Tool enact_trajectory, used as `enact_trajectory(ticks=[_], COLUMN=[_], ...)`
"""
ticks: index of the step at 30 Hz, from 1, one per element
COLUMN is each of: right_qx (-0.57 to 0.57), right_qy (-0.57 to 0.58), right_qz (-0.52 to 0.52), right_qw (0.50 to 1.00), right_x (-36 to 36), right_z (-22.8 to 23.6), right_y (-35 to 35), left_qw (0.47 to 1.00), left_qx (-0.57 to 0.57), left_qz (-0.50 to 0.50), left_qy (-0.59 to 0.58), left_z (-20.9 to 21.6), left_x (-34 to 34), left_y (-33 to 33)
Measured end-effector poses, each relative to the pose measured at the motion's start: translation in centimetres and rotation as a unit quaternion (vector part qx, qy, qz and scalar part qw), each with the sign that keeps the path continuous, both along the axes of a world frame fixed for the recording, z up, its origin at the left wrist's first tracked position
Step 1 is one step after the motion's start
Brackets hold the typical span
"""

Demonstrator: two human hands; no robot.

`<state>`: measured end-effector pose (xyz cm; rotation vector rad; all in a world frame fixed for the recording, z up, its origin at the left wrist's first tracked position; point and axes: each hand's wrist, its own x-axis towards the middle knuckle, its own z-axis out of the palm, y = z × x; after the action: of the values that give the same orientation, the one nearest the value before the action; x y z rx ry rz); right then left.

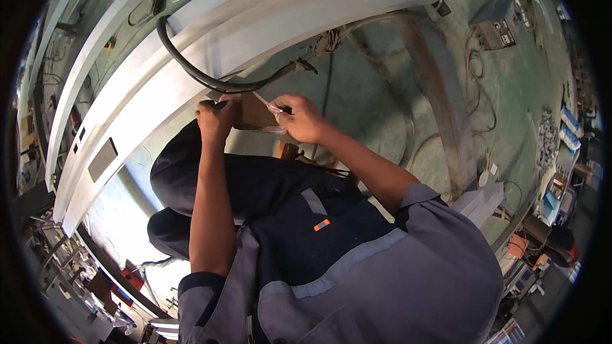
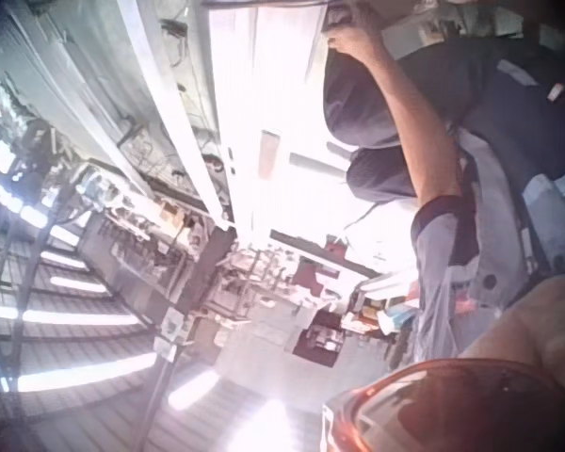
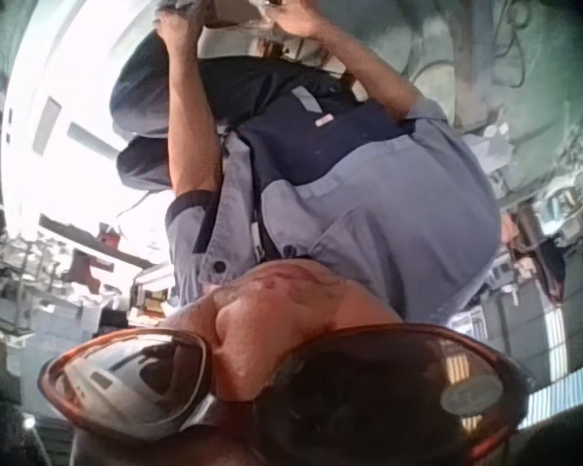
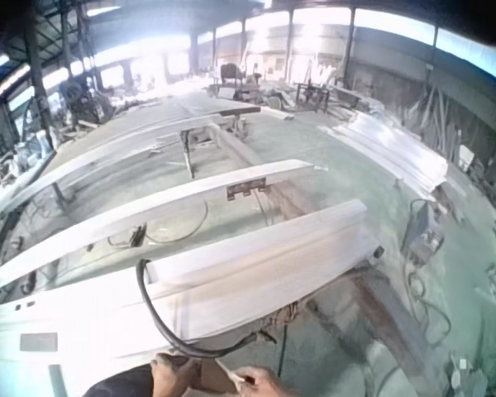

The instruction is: The person unpacks a small cardboard box containing a plastic-wrapped item, then uses a red pneumatic drill to make holes in a white metal frame.

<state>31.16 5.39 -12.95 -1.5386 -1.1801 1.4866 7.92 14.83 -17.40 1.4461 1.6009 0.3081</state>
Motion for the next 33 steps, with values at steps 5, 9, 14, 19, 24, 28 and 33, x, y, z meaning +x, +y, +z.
enact_trajectory(ticks=[5, 9, 14, 19, 24, 28, 33], right_qx=[-0.036, -0.055, -0.03, -0.016, -0.012, 0.016, -0.006], right_qy=[0.101, 0.215, 0.364, 0.382, 0.423, 0.446, 0.425], right_qz=[0.006, -0.034, -0.016, -0.025, -0.007, 0.028, 0.077], right_qw=[0.994, 0.974, 0.931, 0.924, 0.906, 0.895, 0.902], right_x=[1.3, 2.6, 5.0, 6.3, 7.5, 7.1, 6.0], right_z=[4.1, 5.3, 6.4, 7.5, 7.3, 8.2, 10.5], right_y=[-1.5, -3.0, -5.1, -6.7, -7.4, -7.2, -7.0], left_qw=[0.866, 0.791, 0.759, 0.762, 0.784, 0.796, 0.873], left_qx=[-0.356, -0.364, -0.359, -0.347, -0.312, -0.296, -0.273], left_qz=[0.162, 0.116, 0.09, 0.034, 0.074, 0.123, 0.048], left_qy=[-0.311, -0.478, -0.535, -0.545, -0.531, -0.513, -0.4], left_z=[5.4, 4.8, 7.9, 9.3, 9.6, 11.1, 11.5], left_x=[2.3, 2.1, 3.8, 6.3, 8.0, 8.3, 8.3], left_y=[-2.1, -4.0, -7.2, -9.3, -9.9, -9.6, -8.3])
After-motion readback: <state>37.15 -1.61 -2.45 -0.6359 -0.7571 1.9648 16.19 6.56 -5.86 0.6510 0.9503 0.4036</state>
